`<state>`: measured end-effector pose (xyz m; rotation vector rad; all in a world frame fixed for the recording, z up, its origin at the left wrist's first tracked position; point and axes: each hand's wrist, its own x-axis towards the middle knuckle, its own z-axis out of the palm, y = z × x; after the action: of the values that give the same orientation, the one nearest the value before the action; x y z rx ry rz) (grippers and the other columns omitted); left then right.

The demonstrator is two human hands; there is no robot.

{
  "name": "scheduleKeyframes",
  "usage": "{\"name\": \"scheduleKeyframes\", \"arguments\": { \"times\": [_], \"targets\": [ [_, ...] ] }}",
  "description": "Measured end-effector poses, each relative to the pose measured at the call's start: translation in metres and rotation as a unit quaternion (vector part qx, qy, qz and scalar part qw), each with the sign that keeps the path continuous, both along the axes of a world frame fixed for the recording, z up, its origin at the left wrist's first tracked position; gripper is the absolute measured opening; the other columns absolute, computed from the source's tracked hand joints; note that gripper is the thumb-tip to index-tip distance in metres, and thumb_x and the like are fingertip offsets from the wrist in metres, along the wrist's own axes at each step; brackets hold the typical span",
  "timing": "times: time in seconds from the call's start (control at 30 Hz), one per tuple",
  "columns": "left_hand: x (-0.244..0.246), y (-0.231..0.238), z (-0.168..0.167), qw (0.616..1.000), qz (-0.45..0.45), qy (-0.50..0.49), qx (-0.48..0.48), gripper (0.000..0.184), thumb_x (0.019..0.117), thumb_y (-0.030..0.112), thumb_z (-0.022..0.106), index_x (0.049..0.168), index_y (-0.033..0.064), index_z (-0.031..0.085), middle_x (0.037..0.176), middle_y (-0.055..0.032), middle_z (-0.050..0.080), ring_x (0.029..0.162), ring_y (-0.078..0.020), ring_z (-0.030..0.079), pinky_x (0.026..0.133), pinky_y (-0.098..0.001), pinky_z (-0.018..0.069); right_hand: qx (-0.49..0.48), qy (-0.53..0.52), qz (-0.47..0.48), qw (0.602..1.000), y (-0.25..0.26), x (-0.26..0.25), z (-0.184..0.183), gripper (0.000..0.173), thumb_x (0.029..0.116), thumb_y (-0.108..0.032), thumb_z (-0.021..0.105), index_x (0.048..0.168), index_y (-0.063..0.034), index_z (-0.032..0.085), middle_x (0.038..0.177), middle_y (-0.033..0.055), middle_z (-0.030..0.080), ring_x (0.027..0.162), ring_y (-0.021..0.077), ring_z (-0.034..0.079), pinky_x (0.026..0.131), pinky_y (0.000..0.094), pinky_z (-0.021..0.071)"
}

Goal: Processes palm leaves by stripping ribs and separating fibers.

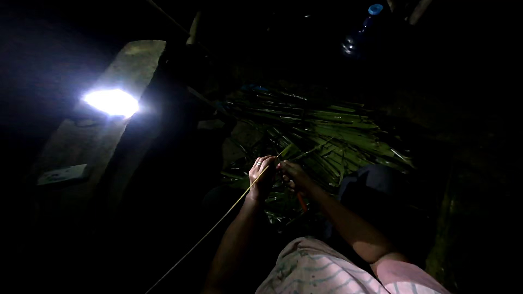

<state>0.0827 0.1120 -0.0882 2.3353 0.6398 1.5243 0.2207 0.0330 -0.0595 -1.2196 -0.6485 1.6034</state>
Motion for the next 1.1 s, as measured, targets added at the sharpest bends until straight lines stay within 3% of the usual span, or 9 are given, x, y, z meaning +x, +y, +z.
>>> {"name": "scheduleKeyframes", "arguments": {
  "times": [0.23,0.4,0.5,0.57,0.63,0.73,0.83,0.97,1.1],
  "targets": [
    [-0.008,0.007,-0.004,0.996,0.010,0.090,-0.010,0.013,0.0953,0.002,0.061,0.096,-0.0011,0.074,0.096,-0.0146,0.075,0.092,-0.0227,0.073,0.086,-0.0319,0.0601,-0.056,0.063,0.016,0.996,0.010,0.006,-0.030,0.033,0.1119,-0.036,0.037,0.108,-0.0105,0.058,0.063,-0.0059,0.044,0.043,0.0032,0.036,0.039,0.0171,0.0339],
    [-0.016,0.006,0.002,0.998,0.010,0.061,-0.008,0.014,0.0953,0.000,0.060,0.093,-0.0017,0.073,0.091,-0.0128,0.074,0.088,-0.0196,0.073,0.084,-0.0305,0.0608,-0.198,0.070,-0.002,0.978,0.012,0.007,-0.112,0.034,0.1107,-0.043,0.039,0.104,-0.0135,0.056,0.060,-0.0083,0.036,0.041,0.0022,0.030,0.038,0.0167,0.0300],
    [-0.020,0.008,0.010,0.999,0.028,0.001,-0.018,0.012,0.0953,0.002,0.061,0.093,-0.0045,0.071,0.090,-0.0140,0.074,0.084,-0.0174,0.073,0.079,-0.0294,0.0612,-0.312,-0.003,-0.087,0.946,-0.001,0.005,-0.164,0.036,0.1095,-0.040,0.046,0.100,-0.0083,0.060,0.067,-0.0027,0.044,0.047,0.0065,0.035,0.043,0.0210,0.0322],
    [-0.023,0.010,0.013,0.997,0.060,-0.034,-0.026,0.015,0.0955,0.006,0.065,0.091,-0.0059,0.072,0.087,-0.0146,0.074,0.078,-0.0147,0.073,0.075,-0.0267,0.0609,-0.332,-0.007,-0.139,0.933,-0.005,0.004,-0.173,0.032,0.1096,-0.038,0.047,0.104,-0.0085,0.057,0.074,-0.0005,0.046,0.052,0.0084,0.038,0.046,0.0232,0.0342],
    [-0.027,0.009,0.011,0.995,0.074,-0.054,-0.045,0.016,0.0949,0.007,0.066,0.091,-0.0066,0.073,0.086,-0.0147,0.075,0.076,-0.0133,0.073,0.073,-0.0260,0.0612,-0.283,0.007,-0.203,0.937,-0.001,0.000,-0.156,0.028,0.1097,-0.035,0.047,0.108,-0.0086,0.057,0.069,-0.0010,0.043,0.048,0.0084,0.037,0.044,0.0230,0.0347],
    [-0.026,0.008,0.008,0.990,0.056,-0.092,-0.087,0.014,0.0934,0.006,0.068,0.091,-0.0069,0.073,0.084,-0.0125,0.075,0.074,-0.0094,0.072,0.072,-0.0238,0.0606,-0.061,0.073,-0.260,0.961,0.009,-0.006,-0.109,0.022,0.1124,-0.024,0.039,0.115,-0.0073,0.053,0.061,-0.0042,0.043,0.041,0.0044,0.039,0.037,0.0189,0.0381],
    [-0.020,0.006,0.005,0.986,0.038,-0.111,-0.118,0.012,0.0932,0.004,0.069,0.093,-0.0067,0.074,0.087,-0.0111,0.076,0.077,-0.0090,0.073,0.075,-0.0248,0.0617,0.122,0.115,-0.160,0.973,0.003,-0.010,-0.068,0.024,0.1086,-0.017,0.034,0.122,-0.0082,0.052,0.067,-0.0045,0.052,0.045,0.0045,0.045,0.041,0.0191,0.0428],
    [-0.009,-0.002,0.004,0.985,0.000,-0.104,-0.139,0.011,0.0922,0.002,0.069,0.096,-0.0067,0.074,0.092,-0.0117,0.076,0.085,-0.0111,0.074,0.081,-0.0262,0.0619,0.099,0.078,-0.038,0.991,-0.004,-0.017,-0.022,0.036,0.1086,-0.018,0.042,0.143,-0.0080,0.041,0.076,-0.0018,0.054,0.052,0.0044,0.047,0.045,0.0179,0.0408],
    [-0.004,-0.006,0.000,0.984,-0.039,-0.096,-0.147,0.010,0.0918,0.004,0.069,0.093,-0.0042,0.075,0.092,-0.0099,0.077,0.086,-0.0122,0.074,0.084,-0.0281,0.0613,0.079,0.129,-0.080,0.985,0.003,-0.017,-0.016,0.031,0.1083,-0.018,0.043,0.138,-0.0101,0.045,0.070,-0.0020,0.051,0.048,0.0043,0.045,0.043,0.0182,0.0408]
  ]
}}
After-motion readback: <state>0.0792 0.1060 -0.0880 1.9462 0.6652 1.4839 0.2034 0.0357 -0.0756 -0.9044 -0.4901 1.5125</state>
